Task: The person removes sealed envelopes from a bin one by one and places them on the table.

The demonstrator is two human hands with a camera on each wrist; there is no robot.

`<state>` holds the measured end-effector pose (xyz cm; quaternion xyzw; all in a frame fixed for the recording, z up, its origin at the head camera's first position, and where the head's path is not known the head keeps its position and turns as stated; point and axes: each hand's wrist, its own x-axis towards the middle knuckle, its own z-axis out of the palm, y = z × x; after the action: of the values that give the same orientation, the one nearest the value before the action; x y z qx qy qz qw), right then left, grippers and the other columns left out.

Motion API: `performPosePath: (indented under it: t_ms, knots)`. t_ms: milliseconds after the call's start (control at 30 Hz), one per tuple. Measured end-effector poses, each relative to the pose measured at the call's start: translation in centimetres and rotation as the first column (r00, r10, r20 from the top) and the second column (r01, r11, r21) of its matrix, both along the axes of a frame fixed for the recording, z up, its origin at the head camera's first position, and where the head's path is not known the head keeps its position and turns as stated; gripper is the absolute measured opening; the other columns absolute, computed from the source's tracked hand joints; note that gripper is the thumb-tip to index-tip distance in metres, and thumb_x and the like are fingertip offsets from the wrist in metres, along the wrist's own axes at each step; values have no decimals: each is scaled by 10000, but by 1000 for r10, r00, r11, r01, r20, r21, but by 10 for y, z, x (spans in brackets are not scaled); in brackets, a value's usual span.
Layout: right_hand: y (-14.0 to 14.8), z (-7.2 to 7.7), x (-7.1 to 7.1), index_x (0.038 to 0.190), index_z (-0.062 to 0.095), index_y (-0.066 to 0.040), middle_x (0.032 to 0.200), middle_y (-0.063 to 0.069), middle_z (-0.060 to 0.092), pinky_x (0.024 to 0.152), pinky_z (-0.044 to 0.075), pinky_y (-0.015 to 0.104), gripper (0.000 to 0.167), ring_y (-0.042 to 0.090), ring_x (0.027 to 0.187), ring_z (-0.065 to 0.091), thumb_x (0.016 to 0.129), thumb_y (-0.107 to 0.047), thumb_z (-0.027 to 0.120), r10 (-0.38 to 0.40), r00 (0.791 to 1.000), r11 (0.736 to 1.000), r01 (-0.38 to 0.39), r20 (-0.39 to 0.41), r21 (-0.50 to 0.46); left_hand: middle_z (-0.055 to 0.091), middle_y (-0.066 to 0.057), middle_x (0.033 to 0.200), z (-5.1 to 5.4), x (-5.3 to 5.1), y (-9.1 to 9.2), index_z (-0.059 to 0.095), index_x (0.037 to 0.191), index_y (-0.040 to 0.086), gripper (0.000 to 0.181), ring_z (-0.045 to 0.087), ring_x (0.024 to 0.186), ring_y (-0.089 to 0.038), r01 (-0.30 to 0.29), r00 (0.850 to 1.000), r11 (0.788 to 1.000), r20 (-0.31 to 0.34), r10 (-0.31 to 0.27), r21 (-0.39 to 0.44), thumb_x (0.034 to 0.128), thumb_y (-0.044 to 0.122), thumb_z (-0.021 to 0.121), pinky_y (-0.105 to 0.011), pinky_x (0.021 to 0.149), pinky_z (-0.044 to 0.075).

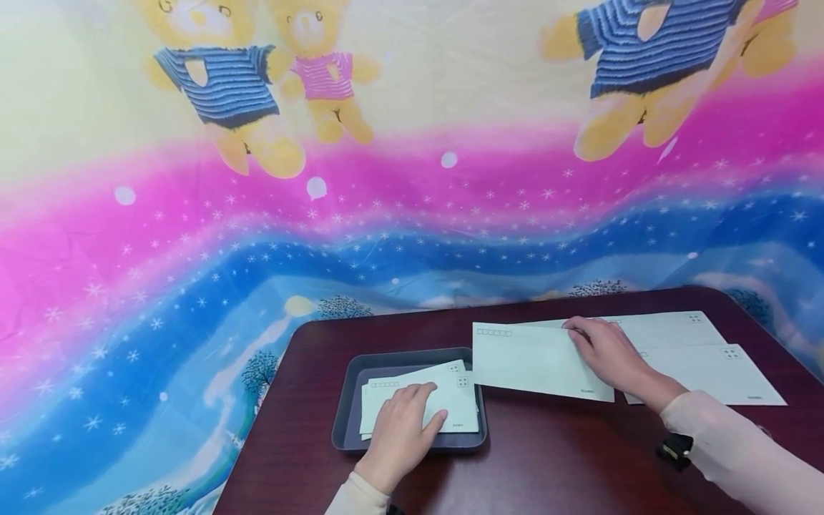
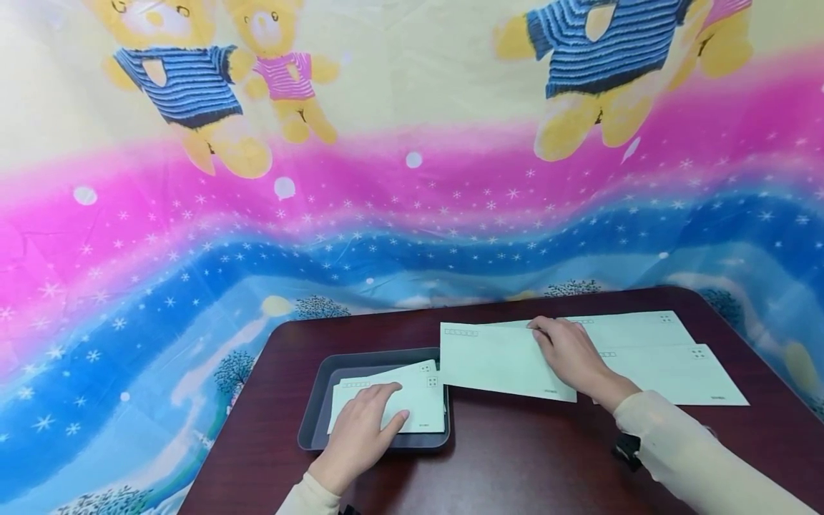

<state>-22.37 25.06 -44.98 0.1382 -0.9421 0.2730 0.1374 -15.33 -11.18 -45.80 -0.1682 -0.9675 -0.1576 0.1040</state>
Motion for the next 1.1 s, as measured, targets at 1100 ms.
performPosePath:
  t_ms: [1100]
  knots:
    - [24,-28,-10,1174,690,8,1093,195,735,856,441,583,235,418,1023,664,1011,-79,545,-11,998,998,7,66,66,704,-53,1236,-6,-4,19,652,1301,136,411,650,1139,-236,45,998,999,37,-45,-18,957,358,681,-453,892,543]
